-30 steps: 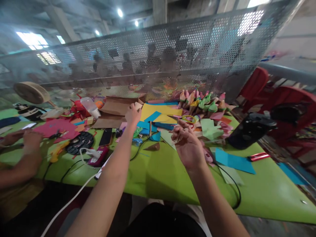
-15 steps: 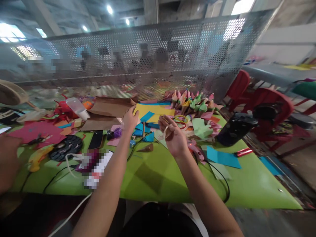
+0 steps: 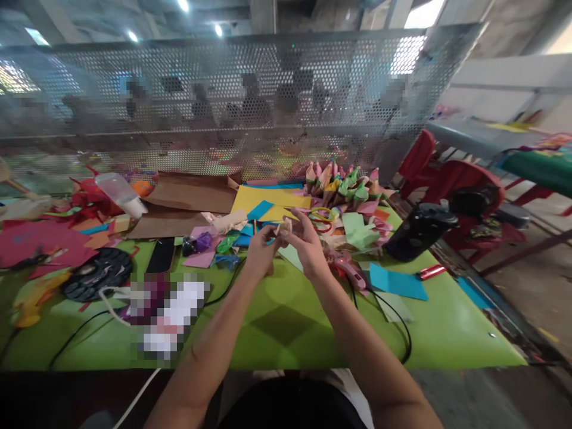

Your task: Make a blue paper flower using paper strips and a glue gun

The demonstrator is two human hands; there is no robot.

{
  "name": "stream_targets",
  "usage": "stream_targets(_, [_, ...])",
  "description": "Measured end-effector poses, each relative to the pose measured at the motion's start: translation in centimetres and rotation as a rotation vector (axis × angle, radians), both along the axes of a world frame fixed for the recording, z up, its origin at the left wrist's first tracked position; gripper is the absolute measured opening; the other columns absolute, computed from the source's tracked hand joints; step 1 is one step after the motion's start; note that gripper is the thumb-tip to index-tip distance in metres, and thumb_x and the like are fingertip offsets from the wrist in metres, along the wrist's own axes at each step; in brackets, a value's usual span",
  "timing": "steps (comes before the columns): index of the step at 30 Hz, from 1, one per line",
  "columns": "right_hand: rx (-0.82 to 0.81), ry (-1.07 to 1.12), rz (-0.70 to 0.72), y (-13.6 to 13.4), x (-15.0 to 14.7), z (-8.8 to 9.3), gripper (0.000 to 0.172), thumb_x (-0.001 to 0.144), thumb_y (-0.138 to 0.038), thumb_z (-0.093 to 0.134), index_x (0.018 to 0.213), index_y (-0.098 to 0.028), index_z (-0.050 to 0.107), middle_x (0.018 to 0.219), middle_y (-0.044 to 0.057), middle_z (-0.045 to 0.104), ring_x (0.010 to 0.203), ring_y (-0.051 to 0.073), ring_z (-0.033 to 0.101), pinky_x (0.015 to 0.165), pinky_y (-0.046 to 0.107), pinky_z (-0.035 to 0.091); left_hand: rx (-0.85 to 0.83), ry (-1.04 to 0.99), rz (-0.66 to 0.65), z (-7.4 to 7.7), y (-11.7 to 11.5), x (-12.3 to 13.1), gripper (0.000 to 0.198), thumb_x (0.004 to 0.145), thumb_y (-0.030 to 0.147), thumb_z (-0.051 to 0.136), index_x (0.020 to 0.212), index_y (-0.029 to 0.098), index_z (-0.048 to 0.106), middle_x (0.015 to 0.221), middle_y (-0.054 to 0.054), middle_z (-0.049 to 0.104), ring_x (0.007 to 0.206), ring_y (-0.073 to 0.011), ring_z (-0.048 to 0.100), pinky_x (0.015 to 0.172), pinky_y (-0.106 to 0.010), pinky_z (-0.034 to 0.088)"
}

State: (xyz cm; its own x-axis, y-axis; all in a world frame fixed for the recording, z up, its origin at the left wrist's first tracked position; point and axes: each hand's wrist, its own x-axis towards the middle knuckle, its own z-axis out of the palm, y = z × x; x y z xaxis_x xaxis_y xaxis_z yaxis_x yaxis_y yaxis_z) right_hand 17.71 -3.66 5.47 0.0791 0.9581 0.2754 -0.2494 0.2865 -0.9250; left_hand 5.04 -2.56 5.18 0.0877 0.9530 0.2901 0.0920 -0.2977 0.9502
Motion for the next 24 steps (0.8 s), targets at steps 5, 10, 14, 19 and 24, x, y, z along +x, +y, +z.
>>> stream_targets(5, [-0.031, -0.11, -0.098, 0.2, 0.5, -1.0, 0.031, 0.065, -0.046, 0.085, 0.079, -0.022, 0.07, 0.072, 0.001, 0.071, 0.069, 0.019, 0.064, 0.069, 0.034, 0.053, -0.032, -0.1, 0.038, -0.9, 0.2, -0.7, 0.013, 0.081, 0.031, 0.07, 0.083, 0.018, 0.071, 0.074, 0.0, 0.071, 0.072, -0.0155, 0.064, 0.073, -0.026, 0.049])
stream_targets(10, [-0.051, -0.064, -0.216, 0.3, 1.3, -0.8, 0.025, 0.065, -0.042, 0.082, 0.073, -0.021, 0.069, 0.067, -0.002, 0.066, 0.064, 0.016, 0.058, 0.063, 0.029, 0.047, -0.037, -0.162, 0.16, -1.1, 0.9, -1.3, 0.008, 0.083, 0.026, 0.065, 0.082, 0.018, 0.066, 0.077, 0.0, 0.067, 0.075, -0.0149, 0.061, 0.075, -0.025, 0.048])
stream_targets(14, [-0.06, -0.037, -0.174, 0.2, 1.3, -0.7, 0.023, 0.071, -0.042, 0.077, 0.079, -0.022, 0.07, 0.07, -0.001, 0.067, 0.067, 0.016, 0.059, 0.066, 0.03, 0.048, -0.042, -0.239, 0.177, -1.3, 0.9, -1.1, 0.009, 0.085, 0.028, 0.063, 0.085, 0.019, 0.062, 0.078, 0.001, 0.063, 0.075, -0.0138, 0.058, 0.074, -0.025, 0.047])
stream_targets(19, [-0.061, -0.025, -0.165, -0.3, 0.5, -0.5, 0.025, 0.071, -0.044, 0.078, 0.075, -0.023, 0.066, 0.065, -0.003, 0.062, 0.062, 0.015, 0.055, 0.061, 0.028, 0.046, -0.096, -0.31, 0.083, -1.3, 0.6, -0.6, 0.023, 0.082, 0.038, 0.07, 0.092, 0.019, 0.061, 0.082, -0.001, 0.066, 0.078, -0.0156, 0.061, 0.075, -0.027, 0.05])
stream_targets(24, [-0.064, -0.058, -0.079, -0.1, 0.4, -0.5, 0.032, 0.061, -0.041, 0.086, 0.08, -0.023, 0.068, 0.066, -0.003, 0.064, 0.058, 0.014, 0.054, 0.058, 0.028, 0.047, -0.07, -0.162, 0.074, -1.0, 0.6, -0.9, 0.019, 0.073, 0.029, 0.075, 0.084, 0.018, 0.064, 0.079, 0.0, 0.067, 0.077, -0.0165, 0.061, 0.075, -0.027, 0.05])
